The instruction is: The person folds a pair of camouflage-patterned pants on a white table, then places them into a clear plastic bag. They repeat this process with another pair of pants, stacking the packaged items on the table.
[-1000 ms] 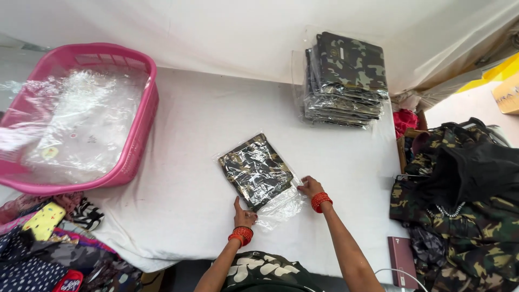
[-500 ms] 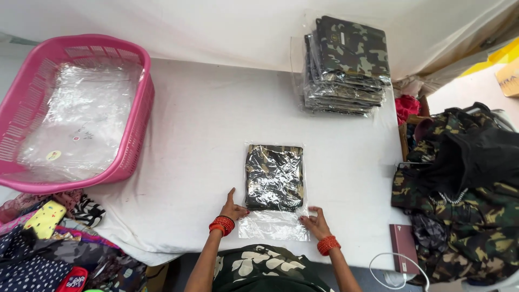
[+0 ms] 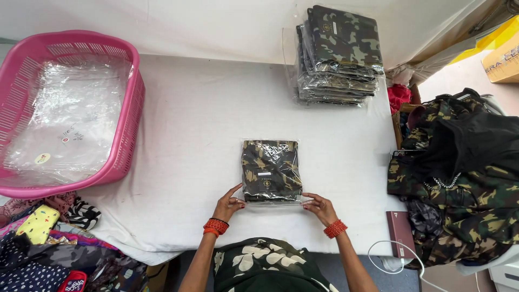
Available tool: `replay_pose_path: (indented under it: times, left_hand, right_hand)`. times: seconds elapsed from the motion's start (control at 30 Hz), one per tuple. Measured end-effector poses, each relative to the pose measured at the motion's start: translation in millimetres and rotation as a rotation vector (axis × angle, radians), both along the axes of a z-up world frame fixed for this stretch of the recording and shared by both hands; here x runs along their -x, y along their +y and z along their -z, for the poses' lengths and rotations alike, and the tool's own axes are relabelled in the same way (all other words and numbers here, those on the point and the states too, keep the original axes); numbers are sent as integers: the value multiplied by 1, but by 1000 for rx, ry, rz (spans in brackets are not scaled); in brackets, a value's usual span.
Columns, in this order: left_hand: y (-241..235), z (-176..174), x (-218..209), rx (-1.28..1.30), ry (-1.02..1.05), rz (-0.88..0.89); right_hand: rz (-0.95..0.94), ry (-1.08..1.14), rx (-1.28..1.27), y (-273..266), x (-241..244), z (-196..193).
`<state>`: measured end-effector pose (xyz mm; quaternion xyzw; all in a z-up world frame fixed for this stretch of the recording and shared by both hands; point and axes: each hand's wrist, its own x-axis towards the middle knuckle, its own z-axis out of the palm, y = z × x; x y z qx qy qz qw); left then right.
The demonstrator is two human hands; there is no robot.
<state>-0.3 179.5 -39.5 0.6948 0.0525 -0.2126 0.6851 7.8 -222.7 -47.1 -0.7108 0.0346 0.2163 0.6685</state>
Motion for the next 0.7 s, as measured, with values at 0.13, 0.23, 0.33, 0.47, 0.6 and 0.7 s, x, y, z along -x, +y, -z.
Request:
replay_pose_path:
  times: [0.13, 0.23, 0.33, 0.47, 0.6, 0.7]
  left_hand:
    - [1, -20, -9, -309, -174, 61]
    - [-2, -11, -13, -423, -313, 18]
    - [-6, 2, -6, -749, -587, -129]
    - [-22, 20, 8, -849, -700, -472]
    - [-32, 31, 8, -737, -2, -713]
    - [-21, 34, 2, -669, -190, -816]
  right_hand:
    - [-15, -144, 294, 21, -3, -55]
    - [-56, -603, 635, 27, -2, -61]
    - [-32, -934, 759, 33, 6, -40]
    - [-55, -1020, 958, 49, 32, -2]
    - [-314, -965, 880, 60, 59, 52]
    - [-534, -881, 798, 71, 63, 58]
